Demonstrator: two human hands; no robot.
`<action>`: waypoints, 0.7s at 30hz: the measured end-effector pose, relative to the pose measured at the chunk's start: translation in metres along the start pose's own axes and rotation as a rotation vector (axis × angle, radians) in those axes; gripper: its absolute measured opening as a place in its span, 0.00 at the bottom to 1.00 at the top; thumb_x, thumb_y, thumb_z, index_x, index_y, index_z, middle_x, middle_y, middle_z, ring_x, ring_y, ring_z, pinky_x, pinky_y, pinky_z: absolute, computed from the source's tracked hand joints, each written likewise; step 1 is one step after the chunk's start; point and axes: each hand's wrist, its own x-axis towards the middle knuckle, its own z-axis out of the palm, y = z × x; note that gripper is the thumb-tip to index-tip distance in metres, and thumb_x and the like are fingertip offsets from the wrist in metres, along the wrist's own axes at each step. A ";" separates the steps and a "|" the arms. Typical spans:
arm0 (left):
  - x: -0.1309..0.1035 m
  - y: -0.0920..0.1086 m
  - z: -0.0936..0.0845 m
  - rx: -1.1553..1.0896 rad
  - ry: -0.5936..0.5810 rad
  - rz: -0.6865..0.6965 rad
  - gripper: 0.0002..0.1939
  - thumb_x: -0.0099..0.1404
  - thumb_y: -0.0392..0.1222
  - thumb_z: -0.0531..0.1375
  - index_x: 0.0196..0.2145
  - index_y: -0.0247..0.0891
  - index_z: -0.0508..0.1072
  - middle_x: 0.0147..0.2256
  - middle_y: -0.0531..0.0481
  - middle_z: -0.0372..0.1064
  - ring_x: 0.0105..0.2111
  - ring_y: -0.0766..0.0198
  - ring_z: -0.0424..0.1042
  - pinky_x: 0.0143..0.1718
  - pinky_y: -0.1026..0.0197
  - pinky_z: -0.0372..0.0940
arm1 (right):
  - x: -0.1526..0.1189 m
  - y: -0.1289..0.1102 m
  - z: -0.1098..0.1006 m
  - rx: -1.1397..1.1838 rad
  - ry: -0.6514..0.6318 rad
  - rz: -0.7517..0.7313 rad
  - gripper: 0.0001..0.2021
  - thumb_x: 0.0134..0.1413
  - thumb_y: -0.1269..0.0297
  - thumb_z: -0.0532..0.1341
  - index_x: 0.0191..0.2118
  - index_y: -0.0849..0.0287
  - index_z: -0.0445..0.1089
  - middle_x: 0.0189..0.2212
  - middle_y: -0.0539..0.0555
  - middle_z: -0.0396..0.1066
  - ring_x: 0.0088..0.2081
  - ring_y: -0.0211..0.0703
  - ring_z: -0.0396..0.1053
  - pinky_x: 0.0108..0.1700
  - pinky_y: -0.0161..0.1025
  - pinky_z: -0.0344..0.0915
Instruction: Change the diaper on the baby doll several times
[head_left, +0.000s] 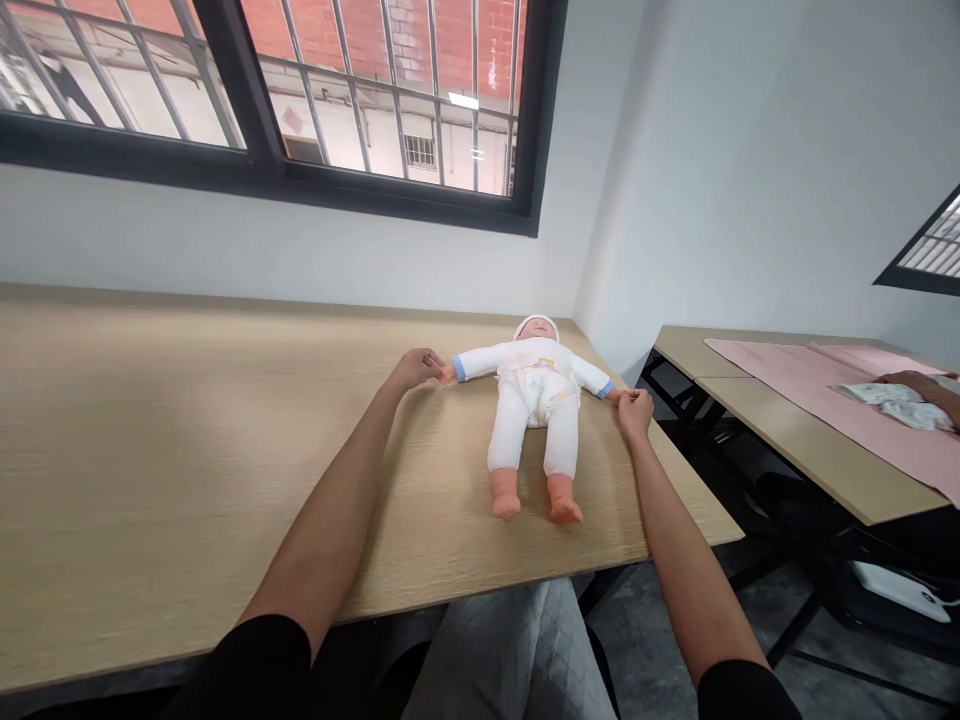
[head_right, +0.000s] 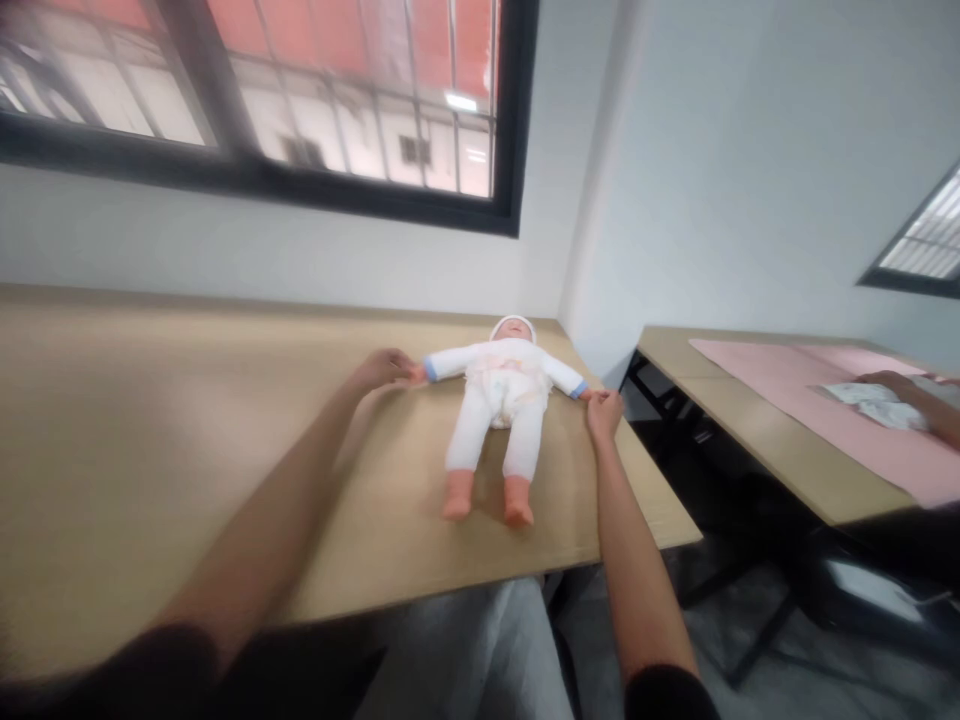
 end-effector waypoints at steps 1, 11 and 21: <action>0.000 0.000 0.000 0.007 -0.002 0.000 0.10 0.39 0.37 0.65 0.23 0.35 0.71 0.21 0.53 0.69 0.25 0.64 0.68 0.25 0.65 0.61 | 0.000 0.000 0.000 -0.007 0.001 -0.003 0.03 0.42 0.66 0.52 0.27 0.57 0.60 0.33 0.60 0.67 0.40 0.53 0.64 0.48 0.47 0.58; 0.003 0.000 0.004 0.069 -0.021 -0.056 0.08 0.40 0.34 0.63 0.23 0.36 0.69 0.19 0.54 0.67 0.20 0.65 0.66 0.21 0.66 0.57 | -0.006 0.000 -0.003 -0.088 0.011 -0.036 0.05 0.43 0.66 0.53 0.30 0.58 0.63 0.35 0.60 0.67 0.45 0.55 0.61 0.49 0.48 0.57; 0.003 0.000 0.010 0.066 -0.063 -0.078 0.14 0.39 0.37 0.64 0.27 0.36 0.70 0.15 0.56 0.64 0.18 0.66 0.66 0.20 0.67 0.57 | -0.007 -0.002 -0.005 -0.130 -0.017 -0.060 0.07 0.45 0.68 0.52 0.31 0.60 0.65 0.36 0.62 0.67 0.44 0.55 0.61 0.47 0.48 0.57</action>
